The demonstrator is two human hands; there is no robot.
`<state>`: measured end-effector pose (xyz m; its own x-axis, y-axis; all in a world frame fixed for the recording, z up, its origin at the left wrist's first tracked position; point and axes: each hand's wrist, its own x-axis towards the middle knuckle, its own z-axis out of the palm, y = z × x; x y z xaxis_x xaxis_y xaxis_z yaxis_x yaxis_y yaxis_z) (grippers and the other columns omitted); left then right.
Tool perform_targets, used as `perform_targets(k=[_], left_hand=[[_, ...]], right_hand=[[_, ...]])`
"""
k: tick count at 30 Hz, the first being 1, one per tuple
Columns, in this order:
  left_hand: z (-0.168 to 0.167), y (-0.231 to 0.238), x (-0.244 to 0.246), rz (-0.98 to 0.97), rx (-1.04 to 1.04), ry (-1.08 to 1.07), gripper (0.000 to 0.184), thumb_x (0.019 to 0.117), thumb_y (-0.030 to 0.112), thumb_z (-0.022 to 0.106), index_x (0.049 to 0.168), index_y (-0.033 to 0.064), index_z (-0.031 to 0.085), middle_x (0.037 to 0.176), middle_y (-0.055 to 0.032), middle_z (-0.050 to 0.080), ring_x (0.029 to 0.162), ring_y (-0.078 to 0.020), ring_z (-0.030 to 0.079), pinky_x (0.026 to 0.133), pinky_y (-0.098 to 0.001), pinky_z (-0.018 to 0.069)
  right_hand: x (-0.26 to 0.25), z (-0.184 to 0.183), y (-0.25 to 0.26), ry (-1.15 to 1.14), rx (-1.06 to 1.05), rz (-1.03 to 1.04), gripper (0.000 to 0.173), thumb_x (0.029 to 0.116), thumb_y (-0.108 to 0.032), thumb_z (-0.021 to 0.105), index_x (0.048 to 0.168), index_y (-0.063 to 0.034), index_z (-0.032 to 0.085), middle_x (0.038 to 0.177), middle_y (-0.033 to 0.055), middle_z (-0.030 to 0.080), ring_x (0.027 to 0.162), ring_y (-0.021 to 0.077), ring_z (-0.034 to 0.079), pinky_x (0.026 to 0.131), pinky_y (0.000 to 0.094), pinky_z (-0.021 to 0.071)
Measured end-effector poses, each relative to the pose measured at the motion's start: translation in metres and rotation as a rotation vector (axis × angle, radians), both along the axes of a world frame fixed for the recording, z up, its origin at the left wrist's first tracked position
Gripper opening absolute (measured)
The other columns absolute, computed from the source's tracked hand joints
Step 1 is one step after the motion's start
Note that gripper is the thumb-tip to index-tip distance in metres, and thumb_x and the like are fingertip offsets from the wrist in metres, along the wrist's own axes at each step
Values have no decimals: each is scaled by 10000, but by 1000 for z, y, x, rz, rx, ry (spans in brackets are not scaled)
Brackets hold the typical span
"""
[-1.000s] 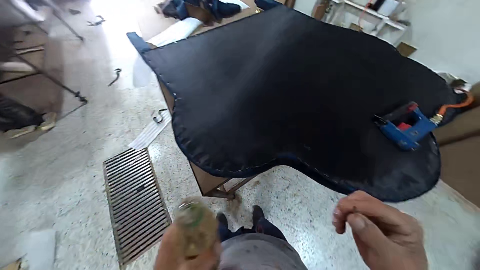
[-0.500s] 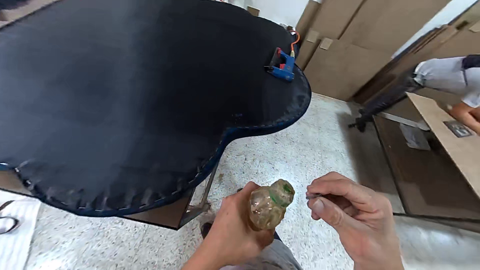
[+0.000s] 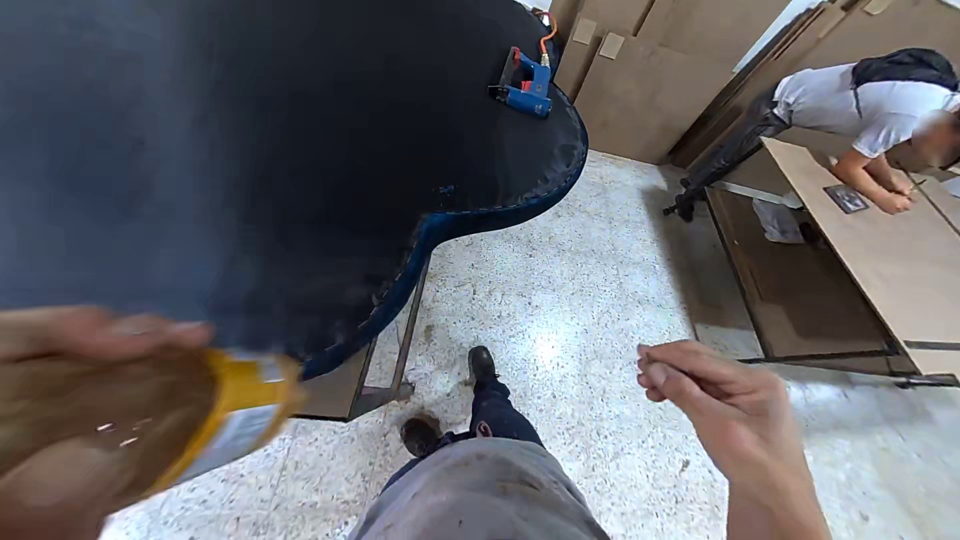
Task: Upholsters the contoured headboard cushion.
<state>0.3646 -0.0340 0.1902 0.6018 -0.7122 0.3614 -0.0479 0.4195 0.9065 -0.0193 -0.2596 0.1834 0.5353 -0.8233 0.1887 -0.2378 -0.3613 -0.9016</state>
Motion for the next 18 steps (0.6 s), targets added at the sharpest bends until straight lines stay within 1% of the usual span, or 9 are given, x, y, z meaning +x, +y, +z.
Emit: perform_targets(k=[1,3,5,6,8,10,13,15,18], left_hand=[[6,18,-2,81,48,22,272,845,194,738,1068,85,625,1047,0,707,1045,-134,677,1003,-325,531],[2,53,-3,191,140,59,308,849,183,767,1099,81,620,1064,25,711,1051,-106,674,992,-298,529],[-22,97,2,310,249,76,312,843,107,754,1115,100,602,1045,53,713,1019,-99,684,952,-317,555],[-37,123,2,379,311,55,308,857,69,726,1132,80,589,1050,49,717,1017,-111,691,950,-352,566],[-76,172,-4,516,388,9,290,881,21,716,1146,0,600,1063,-16,720,1015,-169,692,949,-430,568],[-109,202,-19,613,462,-23,345,895,13,726,1180,-78,555,1089,-87,704,1025,-218,693,955,-475,574],[-137,198,-48,662,568,32,502,845,17,787,1227,-146,504,1079,-158,709,1005,-259,712,930,-493,596],[-143,181,-63,601,640,45,604,807,76,826,1252,-133,475,1078,-144,710,1001,-236,719,916,-474,608],[-160,156,-75,478,643,0,658,766,227,872,1239,-91,542,1094,-189,724,999,-288,729,888,-512,609]], right_hand=[[7,-1,-2,-37,-7,-31,162,941,-190,717,1052,-110,804,938,59,756,731,167,727,649,309,648],[23,-4,-5,-87,-27,-51,145,904,-180,750,1029,-122,798,933,44,753,723,151,723,633,290,642],[41,-5,-11,-99,-53,-18,128,909,-213,747,1013,-143,777,949,28,744,733,149,720,637,290,642],[49,-6,-15,-101,-66,10,124,927,-228,730,1013,-146,768,961,28,741,742,160,726,644,303,651],[68,-8,-21,-115,-77,56,128,958,-217,685,1025,-136,759,933,31,745,727,171,732,644,320,657],[89,-9,-24,-118,-78,31,135,968,-174,655,1035,-127,762,851,4,751,682,136,729,632,298,653],[123,-11,-31,-138,-66,18,161,958,-102,636,1063,-94,758,836,-17,737,673,99,708,637,270,640],[143,-14,-36,-174,-26,58,157,940,-72,657,1068,-90,748,872,-9,737,713,102,713,661,267,641],[168,-22,-41,-261,54,119,170,898,-33,698,1043,-112,738,889,7,740,736,116,724,683,275,646]])
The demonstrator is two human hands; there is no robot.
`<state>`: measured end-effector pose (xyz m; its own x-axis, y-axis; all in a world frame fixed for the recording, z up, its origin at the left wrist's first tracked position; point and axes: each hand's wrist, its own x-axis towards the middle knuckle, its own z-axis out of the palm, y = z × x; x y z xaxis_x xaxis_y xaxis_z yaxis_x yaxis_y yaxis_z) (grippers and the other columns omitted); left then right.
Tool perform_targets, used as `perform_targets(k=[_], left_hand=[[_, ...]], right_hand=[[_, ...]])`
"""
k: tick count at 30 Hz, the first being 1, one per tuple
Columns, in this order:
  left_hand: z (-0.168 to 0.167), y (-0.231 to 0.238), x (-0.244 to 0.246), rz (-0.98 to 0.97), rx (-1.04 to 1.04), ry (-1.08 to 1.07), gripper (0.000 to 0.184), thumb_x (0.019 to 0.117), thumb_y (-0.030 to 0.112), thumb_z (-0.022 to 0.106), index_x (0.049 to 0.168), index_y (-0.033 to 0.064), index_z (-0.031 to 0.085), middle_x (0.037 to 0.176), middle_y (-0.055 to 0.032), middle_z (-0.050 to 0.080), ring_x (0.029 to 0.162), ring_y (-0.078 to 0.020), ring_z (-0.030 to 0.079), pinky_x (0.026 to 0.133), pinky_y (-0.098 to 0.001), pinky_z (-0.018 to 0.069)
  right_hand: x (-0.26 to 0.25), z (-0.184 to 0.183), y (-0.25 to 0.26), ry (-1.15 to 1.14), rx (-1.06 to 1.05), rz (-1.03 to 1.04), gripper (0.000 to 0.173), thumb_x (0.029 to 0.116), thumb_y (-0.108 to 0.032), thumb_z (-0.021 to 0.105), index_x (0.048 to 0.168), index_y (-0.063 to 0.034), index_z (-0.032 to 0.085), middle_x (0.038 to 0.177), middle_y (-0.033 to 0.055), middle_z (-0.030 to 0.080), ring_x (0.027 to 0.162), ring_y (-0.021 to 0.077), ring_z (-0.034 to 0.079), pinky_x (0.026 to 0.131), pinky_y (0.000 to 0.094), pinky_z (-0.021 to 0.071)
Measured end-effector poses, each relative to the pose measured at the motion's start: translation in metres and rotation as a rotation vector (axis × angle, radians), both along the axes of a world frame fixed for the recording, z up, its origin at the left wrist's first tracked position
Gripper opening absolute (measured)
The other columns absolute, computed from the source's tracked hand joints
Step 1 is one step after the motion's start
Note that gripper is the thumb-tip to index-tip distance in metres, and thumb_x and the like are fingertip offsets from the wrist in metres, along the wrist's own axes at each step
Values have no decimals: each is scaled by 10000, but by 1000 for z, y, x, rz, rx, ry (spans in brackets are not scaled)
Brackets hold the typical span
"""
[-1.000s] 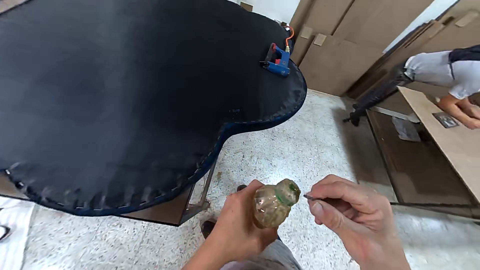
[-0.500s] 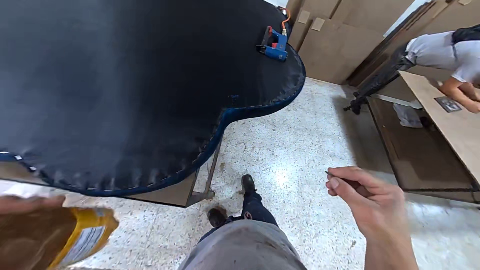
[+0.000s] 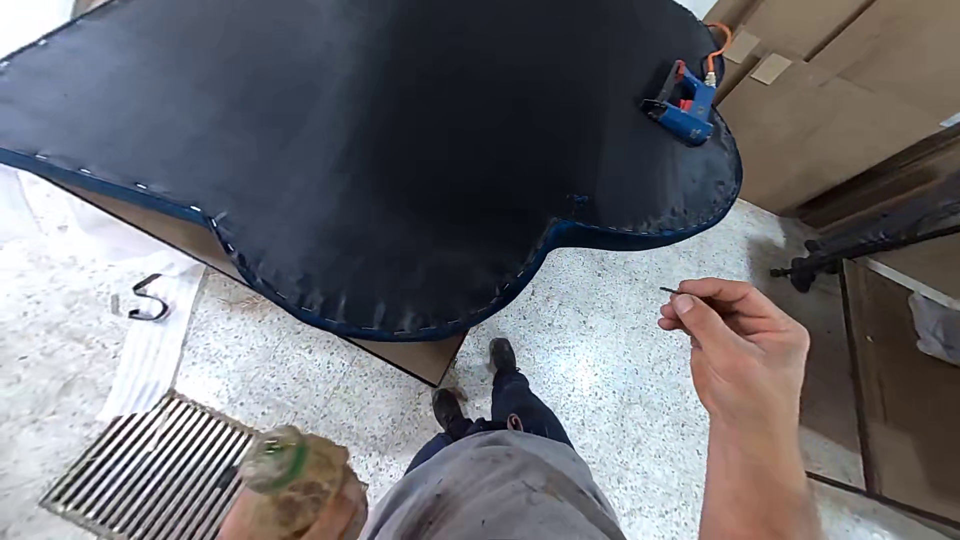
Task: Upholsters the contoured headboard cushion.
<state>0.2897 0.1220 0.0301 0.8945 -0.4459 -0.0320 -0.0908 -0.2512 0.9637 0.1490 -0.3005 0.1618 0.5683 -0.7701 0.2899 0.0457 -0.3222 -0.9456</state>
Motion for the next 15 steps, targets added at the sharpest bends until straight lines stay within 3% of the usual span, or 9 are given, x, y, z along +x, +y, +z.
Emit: perform_targets(k=[3,11,15], left_hand=[[0,-31,-11,-90,25,35,801,714,299,909,1289,-96,514,1093,-195,722,986,-265,736,888,-485,626],[6,-82,-26,-224,3,100,723,706,296,925,1242,-15,552,1072,-163,729,964,-244,738,874,-464,629],[20,-114,-25,-294,50,89,718,702,339,921,1256,25,588,1090,-108,743,998,-162,735,891,-409,631]], right_hand=[[16,-10,-8,-12,54,9,175,892,-22,710,1046,-105,730,892,16,737,738,123,722,701,282,647],[42,-31,-49,110,-34,52,116,1024,-130,607,1082,-76,691,824,-14,734,693,121,732,651,280,658],[49,-28,-57,-1,160,162,159,1003,-117,654,1110,-48,749,863,39,740,739,122,722,690,273,642]])
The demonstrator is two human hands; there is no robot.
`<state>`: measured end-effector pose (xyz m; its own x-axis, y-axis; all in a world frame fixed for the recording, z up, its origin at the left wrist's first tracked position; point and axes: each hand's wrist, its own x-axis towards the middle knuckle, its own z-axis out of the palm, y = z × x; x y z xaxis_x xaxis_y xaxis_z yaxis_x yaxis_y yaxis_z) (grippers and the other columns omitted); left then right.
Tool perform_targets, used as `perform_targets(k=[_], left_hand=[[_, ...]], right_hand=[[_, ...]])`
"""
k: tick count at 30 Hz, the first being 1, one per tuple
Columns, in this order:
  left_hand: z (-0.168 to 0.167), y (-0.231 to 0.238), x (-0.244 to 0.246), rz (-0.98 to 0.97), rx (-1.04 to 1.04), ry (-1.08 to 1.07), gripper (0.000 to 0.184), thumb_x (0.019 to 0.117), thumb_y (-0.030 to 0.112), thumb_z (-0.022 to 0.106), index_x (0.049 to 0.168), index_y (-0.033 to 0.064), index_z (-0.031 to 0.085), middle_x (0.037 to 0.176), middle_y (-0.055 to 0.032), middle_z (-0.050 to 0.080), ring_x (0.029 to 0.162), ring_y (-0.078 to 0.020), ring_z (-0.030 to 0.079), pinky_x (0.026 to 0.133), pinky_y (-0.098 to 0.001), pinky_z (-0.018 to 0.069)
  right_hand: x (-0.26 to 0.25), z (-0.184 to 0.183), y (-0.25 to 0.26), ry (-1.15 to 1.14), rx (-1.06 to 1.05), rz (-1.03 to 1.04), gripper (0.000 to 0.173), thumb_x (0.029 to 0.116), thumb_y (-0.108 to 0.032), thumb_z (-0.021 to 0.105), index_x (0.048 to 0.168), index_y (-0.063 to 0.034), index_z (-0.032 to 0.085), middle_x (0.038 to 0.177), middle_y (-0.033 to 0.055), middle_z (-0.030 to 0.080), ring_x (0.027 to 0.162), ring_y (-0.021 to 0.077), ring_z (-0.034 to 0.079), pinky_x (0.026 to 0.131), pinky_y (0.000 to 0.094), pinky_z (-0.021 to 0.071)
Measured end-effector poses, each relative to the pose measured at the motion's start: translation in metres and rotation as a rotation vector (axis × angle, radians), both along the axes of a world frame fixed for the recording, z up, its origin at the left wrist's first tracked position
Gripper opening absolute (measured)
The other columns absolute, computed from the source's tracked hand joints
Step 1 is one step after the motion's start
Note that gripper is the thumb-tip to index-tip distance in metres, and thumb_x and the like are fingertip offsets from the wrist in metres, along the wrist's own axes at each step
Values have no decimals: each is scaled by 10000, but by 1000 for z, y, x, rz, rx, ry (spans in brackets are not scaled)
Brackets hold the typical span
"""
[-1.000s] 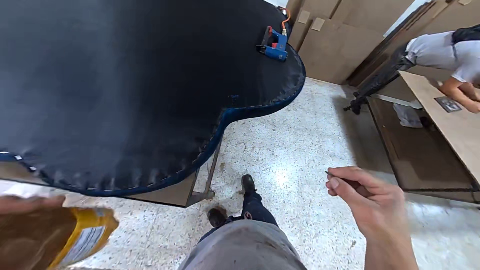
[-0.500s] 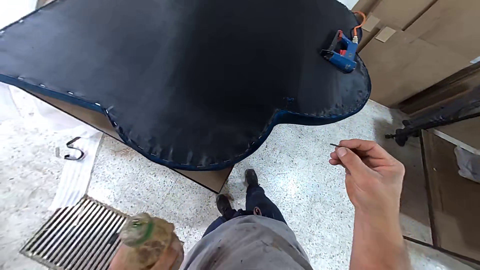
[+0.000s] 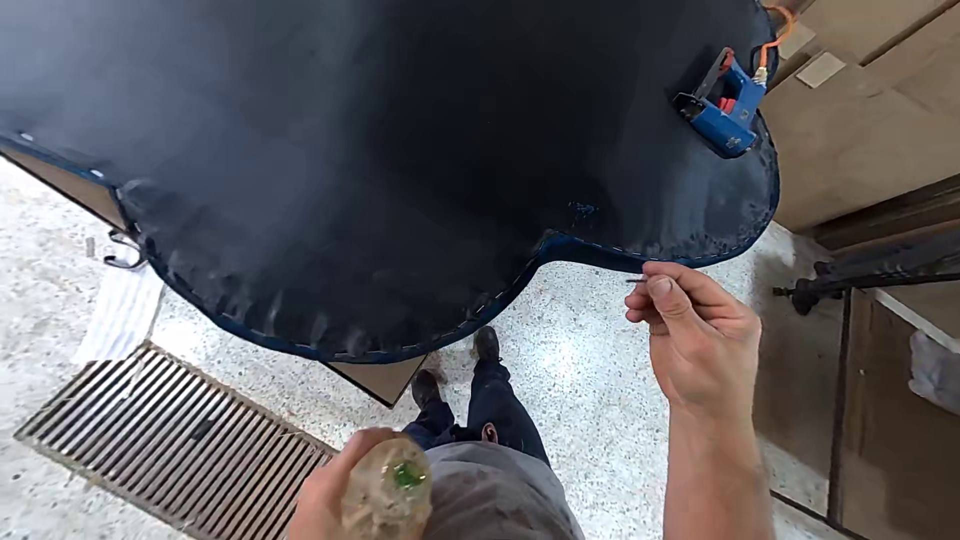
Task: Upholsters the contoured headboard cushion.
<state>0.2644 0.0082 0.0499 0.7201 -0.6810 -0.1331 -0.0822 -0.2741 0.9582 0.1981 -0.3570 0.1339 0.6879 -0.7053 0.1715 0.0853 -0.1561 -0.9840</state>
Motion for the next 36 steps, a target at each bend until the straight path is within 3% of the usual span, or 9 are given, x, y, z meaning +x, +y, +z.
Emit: perform_targets(k=[4,8,13,18,23,36], left_hand=[[14,-41,3,-2,-111,-34,689,700,425,899,1239,96,624,1072,-22,745,967,-73,723,838,-322,641],[27,-77,10,-42,-221,-35,626,728,383,865,1241,106,634,1060,21,739,958,-42,714,829,-299,643],[36,-93,14,-108,-247,-54,552,721,372,864,1180,154,649,1015,64,734,940,-24,709,819,-299,644],[38,-95,10,-177,-248,-94,547,709,372,866,1167,161,653,1010,72,729,945,-16,702,829,-299,639],[37,-87,7,-203,-264,-135,578,692,385,878,1169,150,650,1017,64,730,952,-16,702,833,-286,639],[36,-73,6,-281,-387,-161,608,710,392,876,1190,103,641,1053,9,732,978,-73,711,847,-320,640]], right_hand=[[0,10,31,-99,179,141,183,983,-160,690,1125,-83,776,933,36,745,787,94,718,721,246,632],[-6,31,66,-184,238,205,219,941,-139,740,1150,-77,753,951,58,735,769,105,718,675,233,630],[-16,51,89,-294,196,186,101,937,-104,737,1027,-60,750,956,99,751,791,141,745,673,248,640],[-30,54,109,-349,141,102,105,939,-101,735,1028,-46,748,931,134,750,785,188,750,687,295,650],[-38,48,126,-323,148,83,120,946,-114,731,1044,-48,745,909,115,735,747,154,718,654,269,623],[-45,42,138,-274,113,37,121,950,-130,728,1057,-75,747,906,88,733,759,148,724,701,287,640]])
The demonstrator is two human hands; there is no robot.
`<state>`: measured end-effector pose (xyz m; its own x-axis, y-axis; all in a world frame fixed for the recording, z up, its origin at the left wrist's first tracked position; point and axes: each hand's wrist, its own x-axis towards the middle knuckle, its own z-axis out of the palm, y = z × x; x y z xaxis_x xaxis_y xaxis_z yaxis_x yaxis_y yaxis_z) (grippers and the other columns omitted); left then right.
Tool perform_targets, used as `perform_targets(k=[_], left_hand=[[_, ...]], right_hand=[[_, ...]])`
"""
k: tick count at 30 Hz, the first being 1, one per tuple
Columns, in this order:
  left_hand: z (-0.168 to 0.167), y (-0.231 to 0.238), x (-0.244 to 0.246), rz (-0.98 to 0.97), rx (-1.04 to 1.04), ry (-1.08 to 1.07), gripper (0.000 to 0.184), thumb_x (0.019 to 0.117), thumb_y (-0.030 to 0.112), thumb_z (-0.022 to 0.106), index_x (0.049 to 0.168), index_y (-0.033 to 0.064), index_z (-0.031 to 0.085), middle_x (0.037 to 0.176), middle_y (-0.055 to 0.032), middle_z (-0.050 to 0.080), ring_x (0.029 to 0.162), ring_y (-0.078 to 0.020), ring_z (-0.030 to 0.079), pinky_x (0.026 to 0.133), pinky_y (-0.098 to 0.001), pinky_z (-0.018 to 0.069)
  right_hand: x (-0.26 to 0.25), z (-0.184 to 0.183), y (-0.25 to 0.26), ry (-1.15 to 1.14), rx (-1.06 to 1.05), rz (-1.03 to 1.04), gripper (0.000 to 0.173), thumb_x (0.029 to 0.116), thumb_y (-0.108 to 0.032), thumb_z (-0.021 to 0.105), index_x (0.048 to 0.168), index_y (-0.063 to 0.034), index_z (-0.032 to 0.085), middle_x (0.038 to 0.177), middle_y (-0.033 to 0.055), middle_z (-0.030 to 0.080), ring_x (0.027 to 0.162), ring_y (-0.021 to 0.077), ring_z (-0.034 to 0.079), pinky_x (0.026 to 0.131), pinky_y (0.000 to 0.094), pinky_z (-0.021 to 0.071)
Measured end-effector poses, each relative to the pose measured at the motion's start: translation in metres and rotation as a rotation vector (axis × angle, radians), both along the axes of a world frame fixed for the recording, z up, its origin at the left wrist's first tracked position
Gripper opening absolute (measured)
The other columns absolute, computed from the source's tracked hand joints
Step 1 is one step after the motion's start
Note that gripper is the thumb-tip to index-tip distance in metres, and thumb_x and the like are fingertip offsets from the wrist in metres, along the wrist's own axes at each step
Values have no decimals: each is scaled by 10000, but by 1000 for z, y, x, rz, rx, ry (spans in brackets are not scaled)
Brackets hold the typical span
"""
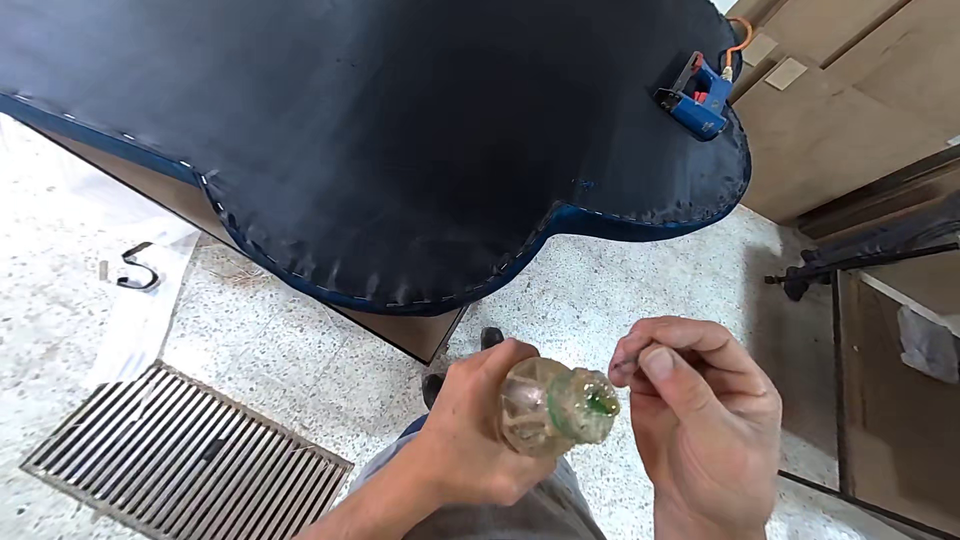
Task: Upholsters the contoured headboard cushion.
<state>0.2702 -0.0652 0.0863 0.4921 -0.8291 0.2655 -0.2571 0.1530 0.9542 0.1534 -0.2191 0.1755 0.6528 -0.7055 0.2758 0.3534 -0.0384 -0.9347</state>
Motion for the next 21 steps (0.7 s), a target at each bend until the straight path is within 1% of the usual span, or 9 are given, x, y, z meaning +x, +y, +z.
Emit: perform_targets(k=[2,3,7,9,11,13,15,18,21], left_hand=[[-1,4,1,-15,-60,38,619,730,387,876,1213,90,627,1073,-24,731,991,-112,716,856,-342,642],[-1,6,2,-14,-63,44,618,736,381,874,1222,96,623,1077,-22,731,991,-111,717,855,-338,643],[-2,7,0,16,62,-19,589,707,385,873,1187,134,642,1036,40,730,962,-39,706,836,-297,638],[-3,5,-2,12,89,-43,591,695,410,870,1171,136,651,1024,42,733,955,-33,705,829,-303,637],[-2,4,-4,-8,70,-44,599,696,413,870,1176,131,648,1031,35,733,965,-38,705,833,-306,637],[-2,6,-4,-20,5,-11,610,705,387,872,1198,119,635,1050,19,731,974,-60,709,838,-314,642],[-2,10,-2,-14,-56,41,613,727,371,875,1230,132,617,1075,4,727,976,-95,717,842,-338,648],[-5,18,3,-2,-101,127,654,741,351,884,1302,173,598,1126,-24,731,993,-170,730,856,-389,653],[-14,35,11,51,-111,229,646,750,368,888,1300,190,599,1112,-62,727,948,-218,732,813,-389,647]], right_hand=[[-4,1,-8,-33,-35,-54,114,956,-139,723,1054,-86,750,922,78,737,765,144,721,701,278,635],[-6,3,-11,-59,-35,-75,112,956,-136,720,1051,-85,751,927,80,736,766,144,720,697,276,633],[-13,13,-7,-87,24,-33,126,953,-149,723,1048,-69,743,905,100,734,751,152,719,674,278,625],[-13,11,2,-34,11,16,121,950,-150,731,1049,-82,745,913,89,743,767,150,728,692,285,635],[-12,4,8,17,-9,13,113,940,-140,744,1039,-87,748,905,81,739,749,135,717,678,277,629],[-13,-5,5,46,-5,-61,97,936,-136,743,1022,-92,754,877,78,730,690,114,691,631,251,609],[-17,-8,-7,24,12,-173,81,940,-117,731,1012,-93,759,877,71,728,669,106,681,615,237,603],[-26,-2,-22,-58,46,-262,79,946,-96,714,1018,-81,742,900,82,727,685,122,700,638,257,626],[-32,5,-31,-105,69,-266,85,945,-89,708,1022,-77,743,915,82,725,717,125,708,664,266,631]])
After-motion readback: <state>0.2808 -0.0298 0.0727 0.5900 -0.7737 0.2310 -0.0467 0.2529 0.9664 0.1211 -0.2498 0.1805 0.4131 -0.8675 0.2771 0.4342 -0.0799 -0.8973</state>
